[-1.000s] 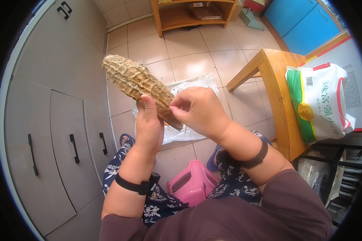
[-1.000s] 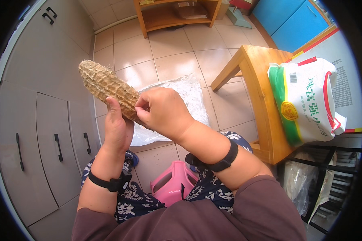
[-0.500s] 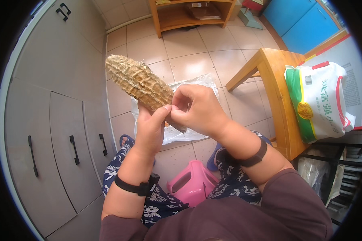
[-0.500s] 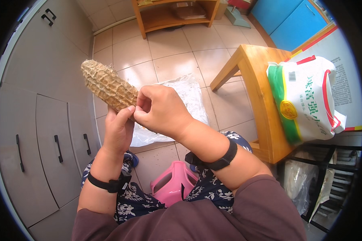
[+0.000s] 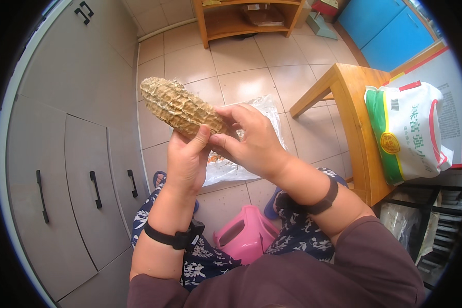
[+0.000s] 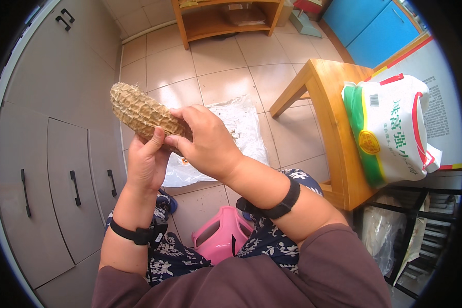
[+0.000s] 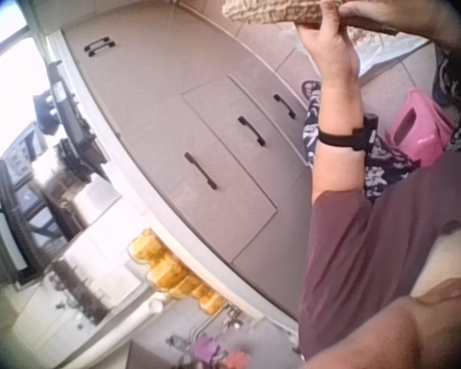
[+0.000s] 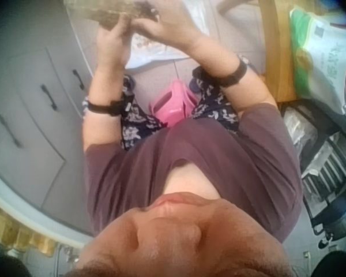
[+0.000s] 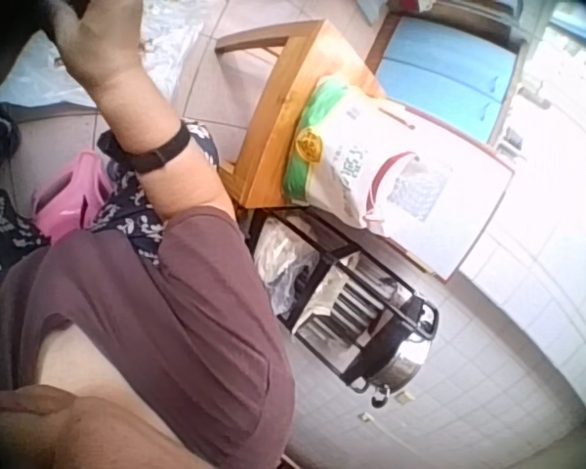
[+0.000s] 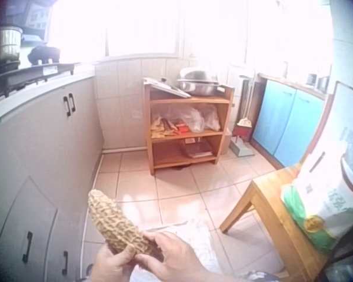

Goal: The person sits on a small stool and peels the outer skin off a long, dried, textured object by hand. The person holds the object with both hands and systematically removes the skin, dropping the pieces onto a plastic sheet on the floor.

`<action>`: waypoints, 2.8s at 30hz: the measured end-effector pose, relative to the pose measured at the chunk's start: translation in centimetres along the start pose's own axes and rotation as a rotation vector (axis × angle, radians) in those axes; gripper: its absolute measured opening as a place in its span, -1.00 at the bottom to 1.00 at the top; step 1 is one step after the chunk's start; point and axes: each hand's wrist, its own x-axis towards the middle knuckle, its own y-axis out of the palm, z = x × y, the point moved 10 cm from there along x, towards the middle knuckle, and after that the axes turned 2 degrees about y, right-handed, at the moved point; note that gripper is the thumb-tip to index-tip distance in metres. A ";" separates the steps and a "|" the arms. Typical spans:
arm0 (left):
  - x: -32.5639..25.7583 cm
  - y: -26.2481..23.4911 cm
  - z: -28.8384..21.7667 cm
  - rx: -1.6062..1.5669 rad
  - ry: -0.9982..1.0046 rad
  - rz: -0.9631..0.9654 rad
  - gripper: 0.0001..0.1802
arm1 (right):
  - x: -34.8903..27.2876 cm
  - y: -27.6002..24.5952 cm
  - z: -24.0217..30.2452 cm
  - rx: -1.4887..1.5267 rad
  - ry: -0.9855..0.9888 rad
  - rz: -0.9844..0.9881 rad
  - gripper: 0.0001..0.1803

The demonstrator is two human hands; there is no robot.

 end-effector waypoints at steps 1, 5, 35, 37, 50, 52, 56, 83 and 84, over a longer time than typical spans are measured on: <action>0.0 -0.1 0.1 -0.002 -0.011 -0.008 -0.56 | -0.1 0.0 0.1 -0.002 0.005 -0.013 -0.53; -0.2 -0.2 0.3 -0.011 -0.014 -0.040 -0.58 | -0.3 0.2 -0.2 0.013 0.043 -0.040 -0.67; 0.5 0.7 0.3 -0.085 -0.032 0.025 -0.51 | -0.2 -1.7 2.9 -0.273 -0.199 -0.092 -0.92; 0.4 1.0 0.4 -0.025 -0.007 0.026 -0.50 | -0.3 -1.5 3.2 -0.319 -0.235 -0.096 -0.91; -0.4 0.2 1.3 0.102 -0.007 -0.037 -0.52 | 0.1 -0.9 2.8 -0.363 -0.197 0.020 -0.86; -0.3 0.3 1.3 0.023 -0.041 -0.026 -0.53 | 0.3 -1.2 2.4 -0.261 -0.162 0.008 -0.87; 0.0 0.3 1.2 -0.031 -0.058 -0.016 -0.53 | 0.1 -1.2 2.7 -0.300 -0.204 -0.009 -0.87; -0.1 -0.4 2.3 -0.136 -0.181 -0.047 -0.54 | 0.8 -1.4 -1.5 0.042 0.191 0.022 -0.88; -0.1 -0.3 2.3 -0.161 -0.195 -0.040 -0.54 | 1.0 -1.7 -1.6 0.045 0.199 0.010 -0.88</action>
